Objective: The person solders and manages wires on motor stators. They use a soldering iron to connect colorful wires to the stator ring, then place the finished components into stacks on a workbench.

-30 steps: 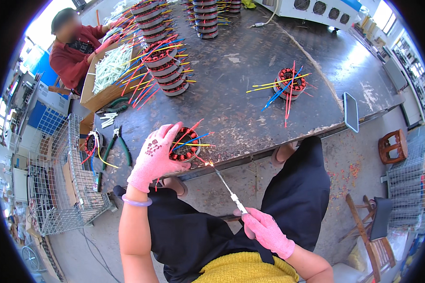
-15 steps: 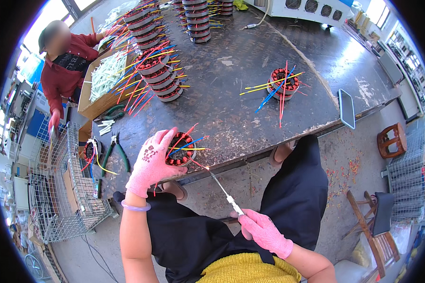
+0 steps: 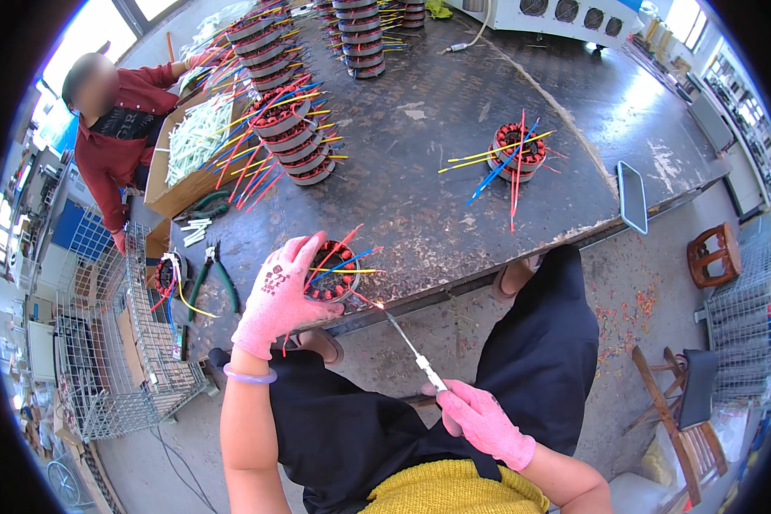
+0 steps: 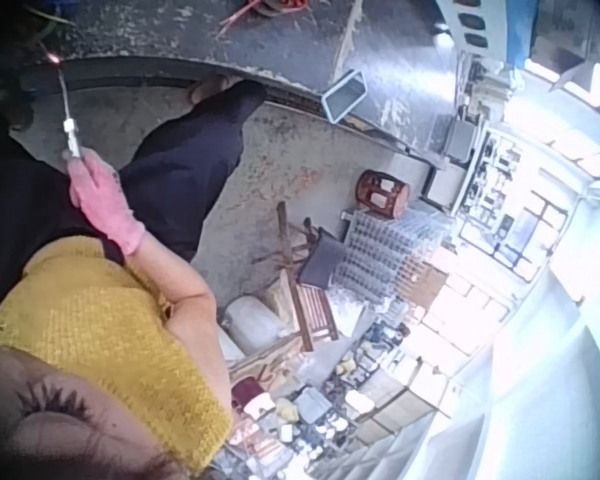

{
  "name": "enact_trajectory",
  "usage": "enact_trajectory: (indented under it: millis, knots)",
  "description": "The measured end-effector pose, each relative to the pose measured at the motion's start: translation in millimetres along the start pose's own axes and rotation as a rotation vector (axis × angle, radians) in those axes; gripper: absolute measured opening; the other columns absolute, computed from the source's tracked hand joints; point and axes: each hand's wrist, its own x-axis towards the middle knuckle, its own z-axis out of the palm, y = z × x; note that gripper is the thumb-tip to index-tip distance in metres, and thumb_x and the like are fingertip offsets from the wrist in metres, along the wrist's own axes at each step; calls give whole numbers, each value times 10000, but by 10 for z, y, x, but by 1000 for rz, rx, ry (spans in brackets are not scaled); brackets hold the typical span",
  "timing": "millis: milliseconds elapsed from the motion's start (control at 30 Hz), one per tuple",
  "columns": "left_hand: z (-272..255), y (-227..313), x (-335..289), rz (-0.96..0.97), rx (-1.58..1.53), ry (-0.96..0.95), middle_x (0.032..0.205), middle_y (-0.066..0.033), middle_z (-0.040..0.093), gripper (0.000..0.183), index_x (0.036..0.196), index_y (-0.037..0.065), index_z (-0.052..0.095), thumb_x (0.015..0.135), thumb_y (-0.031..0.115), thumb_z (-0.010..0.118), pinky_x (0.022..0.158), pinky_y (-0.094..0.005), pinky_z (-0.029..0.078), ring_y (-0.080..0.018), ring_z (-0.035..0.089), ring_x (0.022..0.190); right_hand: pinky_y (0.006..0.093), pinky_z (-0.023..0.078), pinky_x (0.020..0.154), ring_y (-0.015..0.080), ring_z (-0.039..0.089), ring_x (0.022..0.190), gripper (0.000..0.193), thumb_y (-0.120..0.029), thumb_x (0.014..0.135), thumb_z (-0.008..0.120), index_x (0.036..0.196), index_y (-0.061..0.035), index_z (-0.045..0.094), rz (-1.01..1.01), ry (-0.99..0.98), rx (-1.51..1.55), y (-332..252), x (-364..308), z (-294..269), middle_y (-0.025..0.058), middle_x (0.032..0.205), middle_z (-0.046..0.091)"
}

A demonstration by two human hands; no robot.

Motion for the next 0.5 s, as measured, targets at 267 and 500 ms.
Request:
enact_trajectory:
  millis: [267,500]
  knots:
    - [5,-2,3,11,5,13,1313,-175,537,1019,1410,28,463,522,261,906,1052,-421,417,-370,525,1216,233,369,549,50,434,586,306,-201,1039,467,1229,8,584,26,3,31,18,-4,-4,-30,704,491]
    - [-3,18,4,8,-4,15,1307,-185,542,1014,1414,32,461,533,277,901,1047,-423,424,-375,534,1206,244,387,557,62,452,585,315,-209,1036,465,1234,2,588,10,11,-58,-14,-11,-12,-21,698,497]
